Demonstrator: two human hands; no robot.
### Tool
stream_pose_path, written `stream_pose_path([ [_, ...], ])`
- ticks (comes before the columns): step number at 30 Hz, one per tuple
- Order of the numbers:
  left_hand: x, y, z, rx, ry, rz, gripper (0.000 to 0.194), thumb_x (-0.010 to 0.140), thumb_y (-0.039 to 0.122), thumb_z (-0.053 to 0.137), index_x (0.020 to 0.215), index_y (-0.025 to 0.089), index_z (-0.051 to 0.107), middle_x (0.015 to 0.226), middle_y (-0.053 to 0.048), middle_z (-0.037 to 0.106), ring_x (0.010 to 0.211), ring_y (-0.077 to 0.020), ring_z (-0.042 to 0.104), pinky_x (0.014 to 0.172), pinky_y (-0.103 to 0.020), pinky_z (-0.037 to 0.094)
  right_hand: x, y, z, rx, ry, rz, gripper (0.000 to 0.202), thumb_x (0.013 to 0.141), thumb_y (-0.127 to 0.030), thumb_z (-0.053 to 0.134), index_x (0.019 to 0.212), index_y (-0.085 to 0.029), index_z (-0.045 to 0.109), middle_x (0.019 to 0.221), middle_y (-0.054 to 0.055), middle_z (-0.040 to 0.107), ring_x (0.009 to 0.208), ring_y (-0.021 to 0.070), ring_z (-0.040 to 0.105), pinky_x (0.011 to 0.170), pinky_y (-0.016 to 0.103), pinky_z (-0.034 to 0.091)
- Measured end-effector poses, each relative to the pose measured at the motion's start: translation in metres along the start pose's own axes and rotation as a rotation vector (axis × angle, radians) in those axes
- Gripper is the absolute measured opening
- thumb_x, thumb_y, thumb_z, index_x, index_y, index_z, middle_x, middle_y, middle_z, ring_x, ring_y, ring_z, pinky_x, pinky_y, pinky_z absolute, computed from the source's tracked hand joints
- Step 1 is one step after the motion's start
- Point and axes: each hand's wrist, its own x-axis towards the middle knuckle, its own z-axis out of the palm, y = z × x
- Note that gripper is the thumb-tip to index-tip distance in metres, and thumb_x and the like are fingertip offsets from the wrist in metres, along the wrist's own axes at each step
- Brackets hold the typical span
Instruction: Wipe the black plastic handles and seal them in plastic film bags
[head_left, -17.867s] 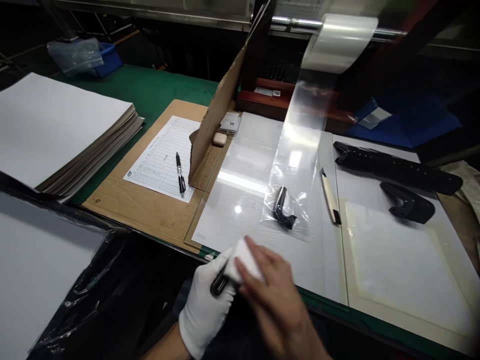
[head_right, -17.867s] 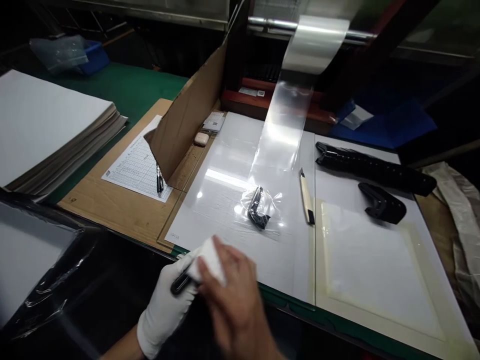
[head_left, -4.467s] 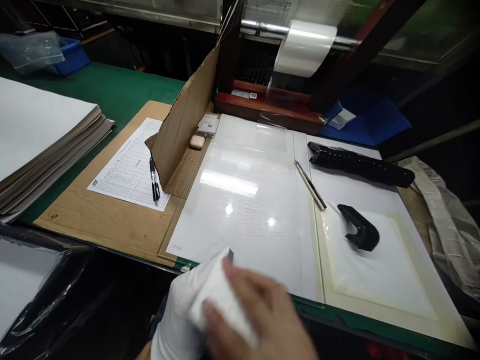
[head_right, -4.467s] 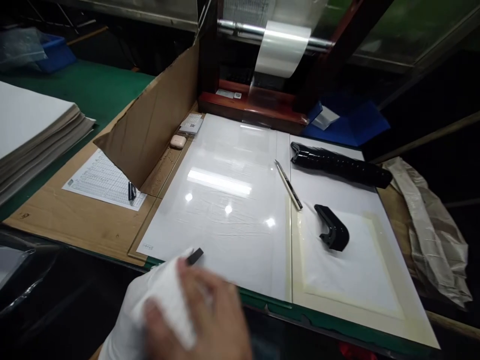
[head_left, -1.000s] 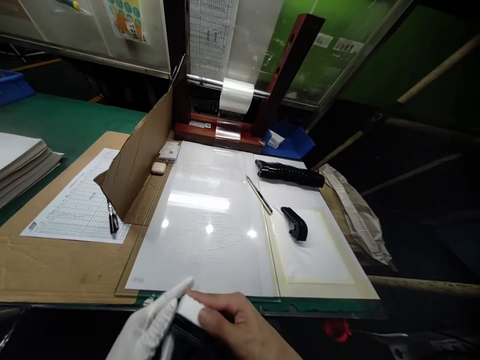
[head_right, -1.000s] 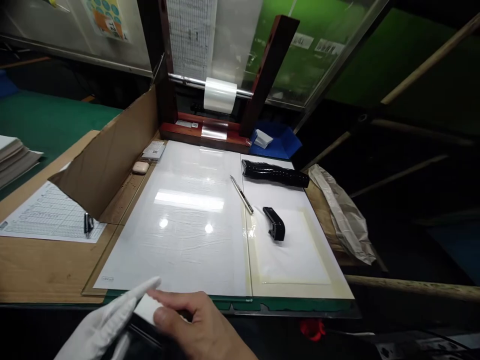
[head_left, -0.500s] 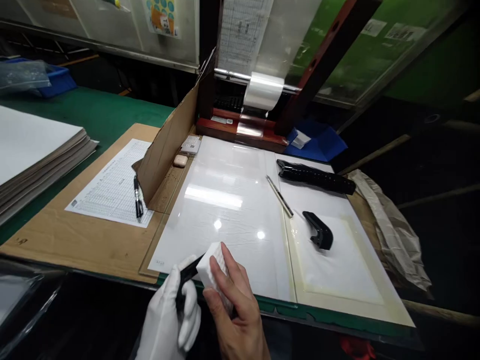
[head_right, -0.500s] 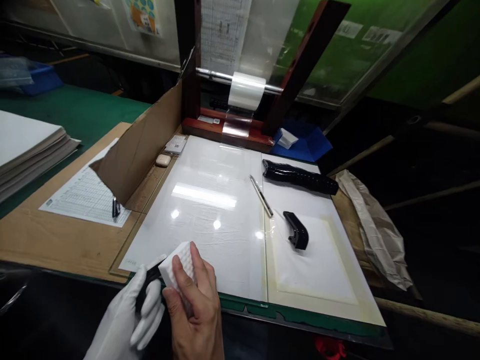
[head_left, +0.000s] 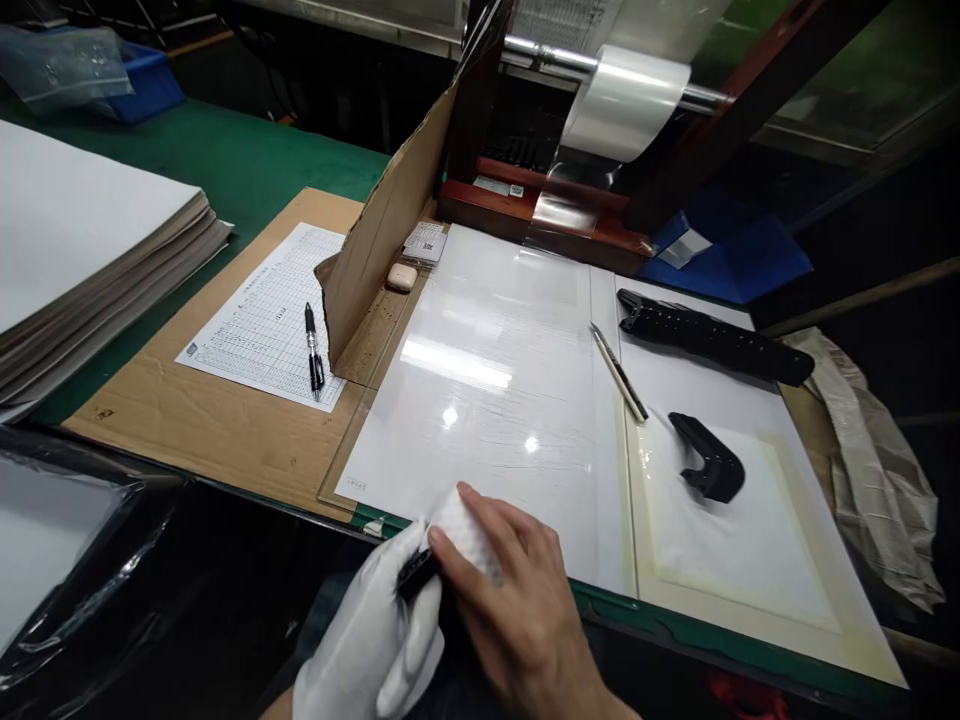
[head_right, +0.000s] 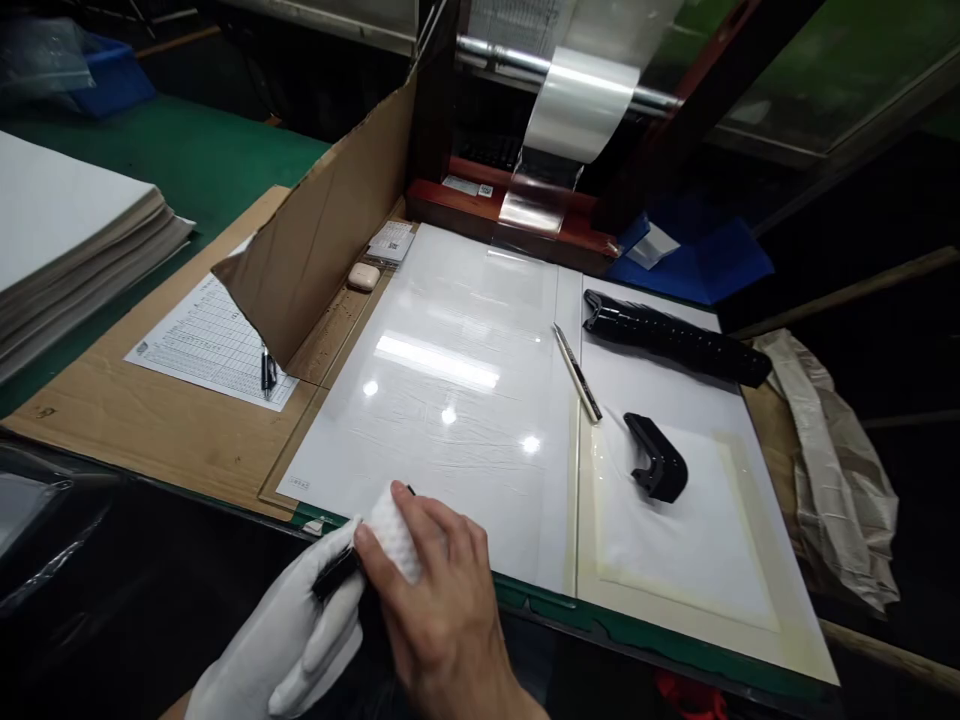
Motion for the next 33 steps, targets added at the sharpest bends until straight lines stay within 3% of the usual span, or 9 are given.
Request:
stream_pose_path([
  [4,-0.004,0.008,-0.001,-0.024,-0.023,-0.038,0.033,0.085,0.051,0.067,0.074,0.020,0.067,0.031,0.008,0.036,0.023,-0.0090,0.032,0.026,-0.019,0.025,0.002,-0.001,0.000,-0.036,0.022,0.129,0.049,0.096,-0.004,0.052,0.139,-0.026,0.056,0.149,0.014,0.048,0.127,0.0309,0.047,0.093,0.052,0.048],
  [9,-0.002,0.010,-0.006,-0.008,0.011,-0.042,0.027,0.087,0.048,0.066,0.088,0.021,0.069,0.037,0.006,0.049,0.033,-0.0133,0.051,0.034,-0.019,0.040,0.002,0.000,0.000,0.075,-0.028,0.120,0.049,0.096,-0.006,0.053,0.139,-0.028,0.056,0.149,0.011,0.048,0.128,0.0293,0.046,0.094,0.050,0.050],
  [11,0.000,0.008,-0.007,0.002,-0.005,-0.074,0.032,0.088,0.050,0.064,0.081,0.019,0.067,0.033,0.007,0.043,0.028,-0.0112,0.044,0.032,-0.018,0.036,0.003,0.000,-0.001,0.067,-0.009,0.209,0.047,0.097,-0.009,0.054,0.138,-0.030,0.057,0.146,0.010,0.051,0.127,0.0291,0.047,0.094,0.050,0.050],
  [15,0.000,0.009,-0.001,-0.026,-0.062,-0.145,0.046,0.091,0.057,0.057,0.067,0.019,0.058,0.030,0.007,0.037,0.023,-0.0066,0.030,0.027,-0.016,0.025,0.002,0.000,-0.004,0.132,-0.008,0.126,0.045,0.097,-0.009,0.052,0.137,-0.029,0.057,0.149,0.010,0.049,0.126,0.0291,0.047,0.096,0.051,0.049],
  [18,-0.004,0.015,0.004,-0.065,-0.092,-0.159,0.047,0.090,0.060,0.058,0.064,0.020,0.055,0.027,0.009,0.030,0.021,-0.0061,0.024,0.025,-0.016,0.019,0.002,0.002,-0.008,0.147,-0.036,0.266,0.045,0.098,-0.013,0.055,0.138,-0.032,0.057,0.146,0.008,0.052,0.126,0.0283,0.047,0.095,0.049,0.051],
  [22,-0.008,0.026,0.011,-0.073,-0.104,-0.153,0.048,0.089,0.059,0.062,0.061,0.022,0.052,0.028,0.009,0.030,0.021,-0.0063,0.024,0.025,-0.017,0.021,0.001,0.005,-0.011,0.195,-0.059,0.167,0.045,0.097,-0.011,0.053,0.137,-0.031,0.059,0.150,0.007,0.049,0.126,0.0285,0.046,0.097,0.050,0.050],
  [25,-0.007,0.031,0.013,-0.072,-0.135,-0.215,0.051,0.087,0.060,0.063,0.056,0.023,0.049,0.027,0.008,0.028,0.021,-0.0065,0.025,0.025,-0.017,0.021,0.000,0.006,-0.013,0.198,-0.051,0.256,0.045,0.098,-0.015,0.056,0.139,-0.033,0.057,0.148,0.008,0.051,0.125,0.0278,0.048,0.098,0.052,0.050],
  [29,-0.006,0.023,0.003,-0.027,-0.128,-0.176,0.050,0.083,0.061,0.067,0.056,0.022,0.054,0.026,0.007,0.027,0.023,-0.0064,0.025,0.026,-0.017,0.023,-0.001,0.007,-0.018,0.292,-0.094,0.195,0.044,0.099,-0.015,0.052,0.139,-0.033,0.059,0.153,0.007,0.048,0.130,0.0282,0.047,0.102,0.055,0.046],
  [33,-0.006,0.007,-0.018,0.158,-0.073,-0.038,0.037,0.075,0.058,0.077,0.070,0.021,0.070,0.026,0.008,0.025,0.023,-0.0079,0.028,0.027,-0.019,0.031,0.003,0.016,-0.036,0.674,-0.214,0.537,0.038,0.102,-0.039,0.054,0.140,-0.040,0.057,0.151,0.002,0.052,0.139,0.0257,0.047,0.117,0.055,0.036],
])
